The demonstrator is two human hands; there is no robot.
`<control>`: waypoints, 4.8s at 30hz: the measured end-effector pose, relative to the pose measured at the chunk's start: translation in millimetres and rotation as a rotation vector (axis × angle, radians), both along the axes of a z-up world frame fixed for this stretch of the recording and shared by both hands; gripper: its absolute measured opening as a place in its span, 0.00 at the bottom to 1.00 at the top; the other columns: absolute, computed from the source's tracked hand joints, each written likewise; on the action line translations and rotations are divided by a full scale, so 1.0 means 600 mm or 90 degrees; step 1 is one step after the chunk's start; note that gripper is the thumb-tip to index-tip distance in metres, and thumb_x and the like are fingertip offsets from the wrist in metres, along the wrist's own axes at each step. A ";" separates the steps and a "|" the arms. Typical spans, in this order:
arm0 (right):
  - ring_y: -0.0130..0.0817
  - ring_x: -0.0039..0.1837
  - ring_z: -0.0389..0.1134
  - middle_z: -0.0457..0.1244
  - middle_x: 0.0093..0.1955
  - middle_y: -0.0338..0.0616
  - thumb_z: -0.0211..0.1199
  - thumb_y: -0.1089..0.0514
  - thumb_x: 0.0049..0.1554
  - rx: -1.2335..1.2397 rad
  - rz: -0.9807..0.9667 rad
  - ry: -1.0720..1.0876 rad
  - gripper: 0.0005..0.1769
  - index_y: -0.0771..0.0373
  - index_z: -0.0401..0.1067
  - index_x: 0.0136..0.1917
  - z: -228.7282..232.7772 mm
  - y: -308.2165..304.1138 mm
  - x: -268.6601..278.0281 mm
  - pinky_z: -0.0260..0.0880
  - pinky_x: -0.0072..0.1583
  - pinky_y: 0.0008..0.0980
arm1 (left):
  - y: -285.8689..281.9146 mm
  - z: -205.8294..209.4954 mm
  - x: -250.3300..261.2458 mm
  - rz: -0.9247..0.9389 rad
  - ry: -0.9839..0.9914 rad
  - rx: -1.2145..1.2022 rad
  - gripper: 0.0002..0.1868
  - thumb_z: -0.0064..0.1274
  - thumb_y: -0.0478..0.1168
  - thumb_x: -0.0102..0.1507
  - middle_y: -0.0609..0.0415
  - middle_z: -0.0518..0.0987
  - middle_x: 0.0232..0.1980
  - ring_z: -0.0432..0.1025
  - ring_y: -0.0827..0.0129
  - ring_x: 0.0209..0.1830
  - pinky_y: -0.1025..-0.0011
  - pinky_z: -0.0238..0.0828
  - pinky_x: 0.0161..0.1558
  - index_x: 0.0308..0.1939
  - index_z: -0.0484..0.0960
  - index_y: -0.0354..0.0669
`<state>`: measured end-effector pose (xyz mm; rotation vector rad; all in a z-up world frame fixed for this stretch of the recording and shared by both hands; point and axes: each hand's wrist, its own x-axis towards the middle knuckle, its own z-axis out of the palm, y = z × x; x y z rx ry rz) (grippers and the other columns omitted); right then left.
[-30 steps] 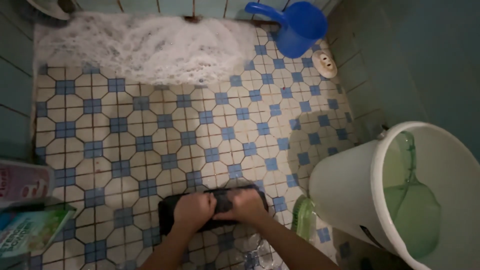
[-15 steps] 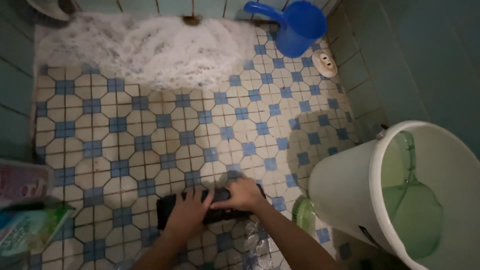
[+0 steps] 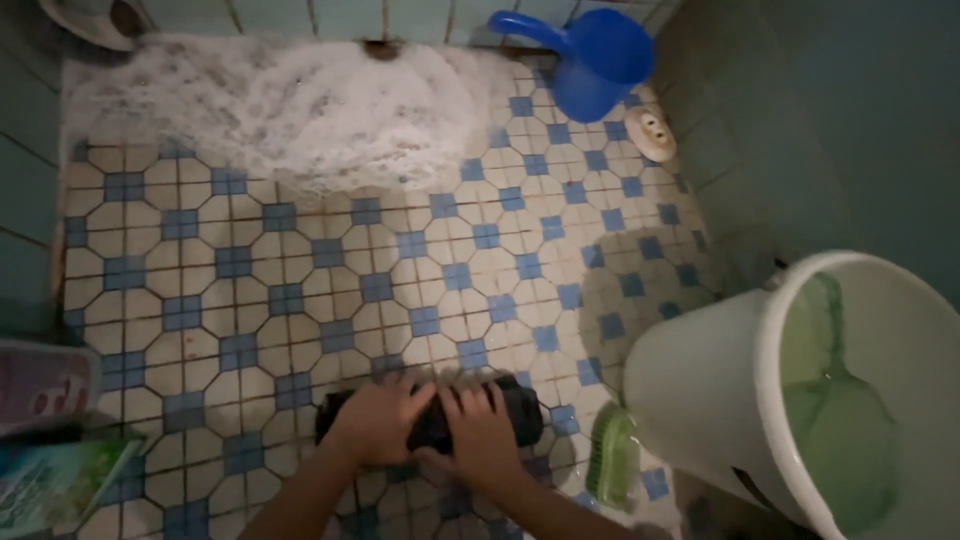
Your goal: The person scrubs a black doormat with a green sponge, then rinses it by repeatedly scooping water from a white bucket with a green scoop and pouring it over the mat. The person flips the mat to clean both sides and wrings it out at the end.
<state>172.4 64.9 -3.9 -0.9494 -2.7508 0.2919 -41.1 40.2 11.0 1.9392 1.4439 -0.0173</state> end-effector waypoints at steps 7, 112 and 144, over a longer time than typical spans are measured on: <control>0.52 0.54 0.65 0.64 0.50 0.55 0.75 0.28 0.43 -0.092 0.038 -0.034 0.46 0.68 0.71 0.57 0.003 0.049 -0.015 0.63 0.59 0.52 | -0.002 -0.030 0.004 -0.005 -0.038 0.051 0.46 0.67 0.63 0.49 0.39 0.73 0.58 0.71 0.46 0.56 0.52 0.75 0.46 0.62 0.68 0.42; 0.28 0.47 0.62 0.64 0.43 0.36 0.70 0.49 0.58 -0.541 -0.359 0.334 0.16 0.63 0.74 0.50 0.311 -0.041 0.183 0.65 0.51 0.30 | -0.019 0.219 0.065 0.446 -0.668 -0.187 0.27 0.47 0.55 0.71 0.43 0.81 0.33 0.74 0.60 0.29 0.65 0.73 0.34 0.51 0.81 0.31; 0.53 0.61 0.70 0.65 0.60 0.64 0.57 0.56 0.67 -0.696 -0.388 1.107 0.20 0.78 0.66 0.61 0.255 0.172 0.383 0.71 0.64 0.45 | 0.001 0.096 -0.067 0.443 0.192 0.156 0.14 0.50 0.43 0.73 0.41 0.84 0.48 0.81 0.51 0.48 0.55 0.79 0.49 0.44 0.85 0.37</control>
